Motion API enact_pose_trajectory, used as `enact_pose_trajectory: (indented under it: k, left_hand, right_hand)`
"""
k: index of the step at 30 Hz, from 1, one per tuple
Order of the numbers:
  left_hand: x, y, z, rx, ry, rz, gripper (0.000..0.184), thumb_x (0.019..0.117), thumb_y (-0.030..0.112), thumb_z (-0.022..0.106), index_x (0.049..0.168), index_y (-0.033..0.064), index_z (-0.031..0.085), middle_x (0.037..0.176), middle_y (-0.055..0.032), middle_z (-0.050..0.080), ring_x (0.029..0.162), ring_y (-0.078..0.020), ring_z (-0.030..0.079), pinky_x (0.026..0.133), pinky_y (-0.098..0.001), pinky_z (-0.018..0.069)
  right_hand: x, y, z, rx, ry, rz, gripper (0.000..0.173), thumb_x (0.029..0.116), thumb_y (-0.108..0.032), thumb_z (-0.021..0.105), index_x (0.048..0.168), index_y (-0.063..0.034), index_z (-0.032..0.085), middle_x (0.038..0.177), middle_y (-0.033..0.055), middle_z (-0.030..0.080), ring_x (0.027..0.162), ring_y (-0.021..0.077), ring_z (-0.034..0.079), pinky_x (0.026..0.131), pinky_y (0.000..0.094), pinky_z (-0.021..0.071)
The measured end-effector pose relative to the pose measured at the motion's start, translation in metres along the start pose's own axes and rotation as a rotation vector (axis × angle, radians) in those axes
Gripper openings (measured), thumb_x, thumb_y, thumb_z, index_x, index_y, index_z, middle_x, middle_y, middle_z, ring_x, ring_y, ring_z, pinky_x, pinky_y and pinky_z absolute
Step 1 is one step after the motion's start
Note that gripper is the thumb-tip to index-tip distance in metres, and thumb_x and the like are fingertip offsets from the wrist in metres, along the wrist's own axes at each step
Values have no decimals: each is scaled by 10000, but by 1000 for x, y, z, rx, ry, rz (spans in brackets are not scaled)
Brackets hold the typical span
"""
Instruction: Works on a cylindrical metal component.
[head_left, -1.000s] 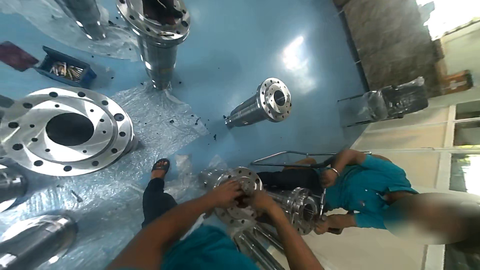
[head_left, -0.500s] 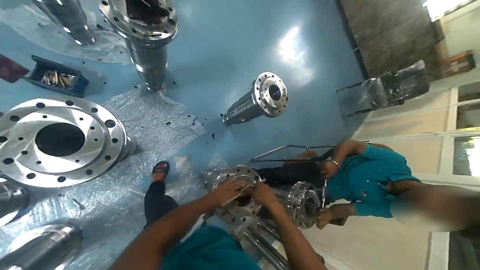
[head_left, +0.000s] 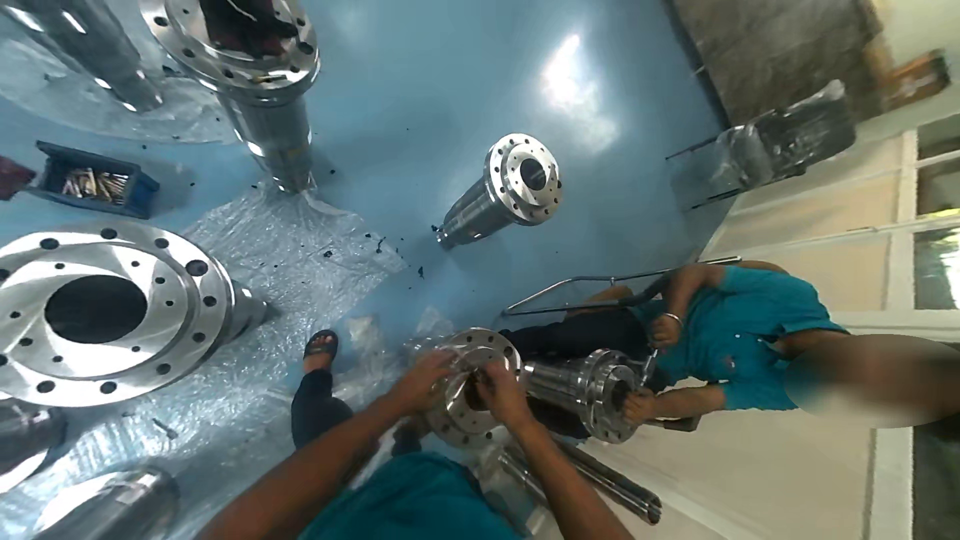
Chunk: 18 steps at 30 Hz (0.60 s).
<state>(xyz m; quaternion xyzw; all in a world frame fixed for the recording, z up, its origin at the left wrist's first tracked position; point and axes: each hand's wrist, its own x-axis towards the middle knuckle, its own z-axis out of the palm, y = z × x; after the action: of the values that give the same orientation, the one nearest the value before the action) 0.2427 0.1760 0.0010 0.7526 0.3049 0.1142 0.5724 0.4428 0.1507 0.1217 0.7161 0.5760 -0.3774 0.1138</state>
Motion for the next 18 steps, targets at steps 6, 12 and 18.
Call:
enact_pose_trajectory:
  k: [6, 12, 18]
  left_hand:
    - [-56, -52, -31, -23, 235, -311, 321, 1038, 162, 568, 1314, 47, 683, 1535, -122, 532, 1390, -309, 536, 1171, -507, 412]
    - [-115, -89, -39, -32, 444, -464, 274, 1017, 113, 612, 1257, 5, 688, 1324, -184, 668, 1255, -346, 628, 1106, -540, 472]
    - [-140, -84, -31, -111, 452, -644, 288, 1036, 120, 599, 1266, -36, 676, 1271, -247, 675, 1182, -386, 661, 1060, -554, 497]
  right_hand:
    - [0, 8, -29, -118, -78, -128, 292, 1004, -79, 578, 1268, -42, 696, 1254, 178, 679, 1208, 323, 638, 1072, 477, 490]
    - [9, 64, -57, 119, 187, 215, 351, 948, -58, 704, 1288, 15, 656, 1213, 235, 678, 1100, 365, 669, 986, 538, 529]
    - [23, 94, -52, 209, 233, 274, 398, 938, -26, 712, 1325, 18, 632, 1224, 268, 670, 1105, 406, 664, 976, 580, 521]
